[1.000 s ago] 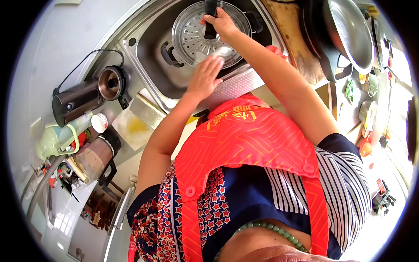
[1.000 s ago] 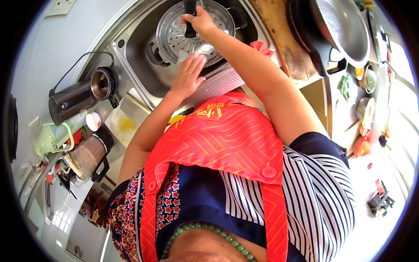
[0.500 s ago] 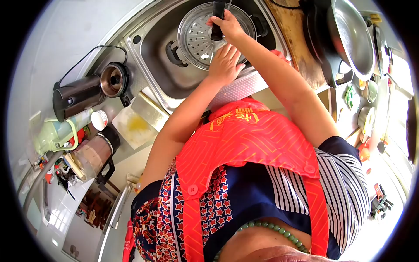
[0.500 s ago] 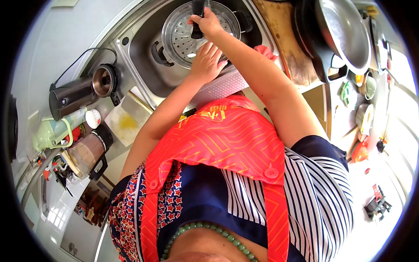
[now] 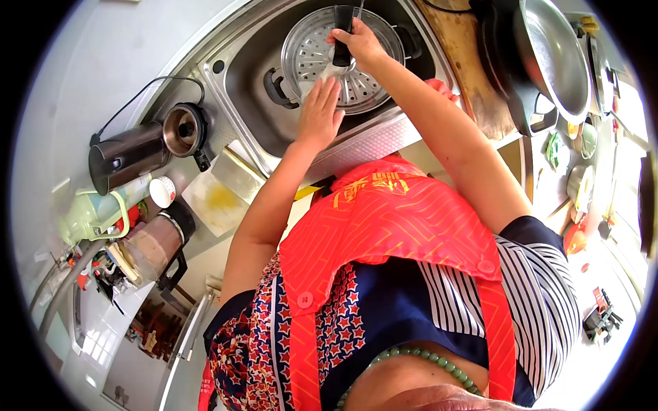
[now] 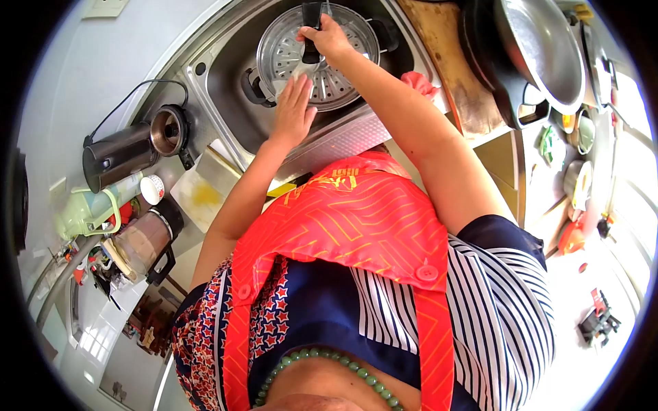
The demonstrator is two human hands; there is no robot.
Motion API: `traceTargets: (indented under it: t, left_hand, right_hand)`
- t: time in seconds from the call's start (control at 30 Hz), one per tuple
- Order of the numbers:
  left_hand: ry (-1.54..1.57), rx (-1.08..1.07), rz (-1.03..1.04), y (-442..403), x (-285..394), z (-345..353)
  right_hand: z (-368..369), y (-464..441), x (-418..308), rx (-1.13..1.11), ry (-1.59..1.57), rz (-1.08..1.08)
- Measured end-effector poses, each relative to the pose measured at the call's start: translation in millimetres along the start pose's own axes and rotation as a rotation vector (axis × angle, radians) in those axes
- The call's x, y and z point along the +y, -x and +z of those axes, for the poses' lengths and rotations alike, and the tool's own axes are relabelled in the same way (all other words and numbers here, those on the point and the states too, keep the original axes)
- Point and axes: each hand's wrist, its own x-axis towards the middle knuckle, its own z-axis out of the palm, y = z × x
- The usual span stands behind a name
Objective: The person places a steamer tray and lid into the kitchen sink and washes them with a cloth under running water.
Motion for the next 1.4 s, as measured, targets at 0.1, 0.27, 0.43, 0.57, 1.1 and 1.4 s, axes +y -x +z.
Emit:
traceTargets:
  t: [0.1,0.27,0.43,0.57,1.1,1.4]
  left_hand:
    - [0.011,0.099,-0.077,-25,-15,-5]
    - [0.086,0.191,0.119,-85,-72,5]
    - [0.087,-0.020,0.119,-145,-93,4]
    - [0.182,-0.281,0.127,-184,-100,-5]
    - [0.132,0.053,0.069,-38,-42,-7]
    - [0.080,0.018,0.180,-169,-136,38]
  right_hand:
    - [3,0,1,-0.009,-0.034,0.017]
    - [2,-1,8,0.091,0.010,-0.026]
    - [7,7,1,0.172,0.114,-0.006]
    - [3,5,3,0.120,-0.064,-0.009]
    - [0,-1,8,0.115,-0.102,0.033]
    - [-2,0,6,0.078,-0.103,0.015]
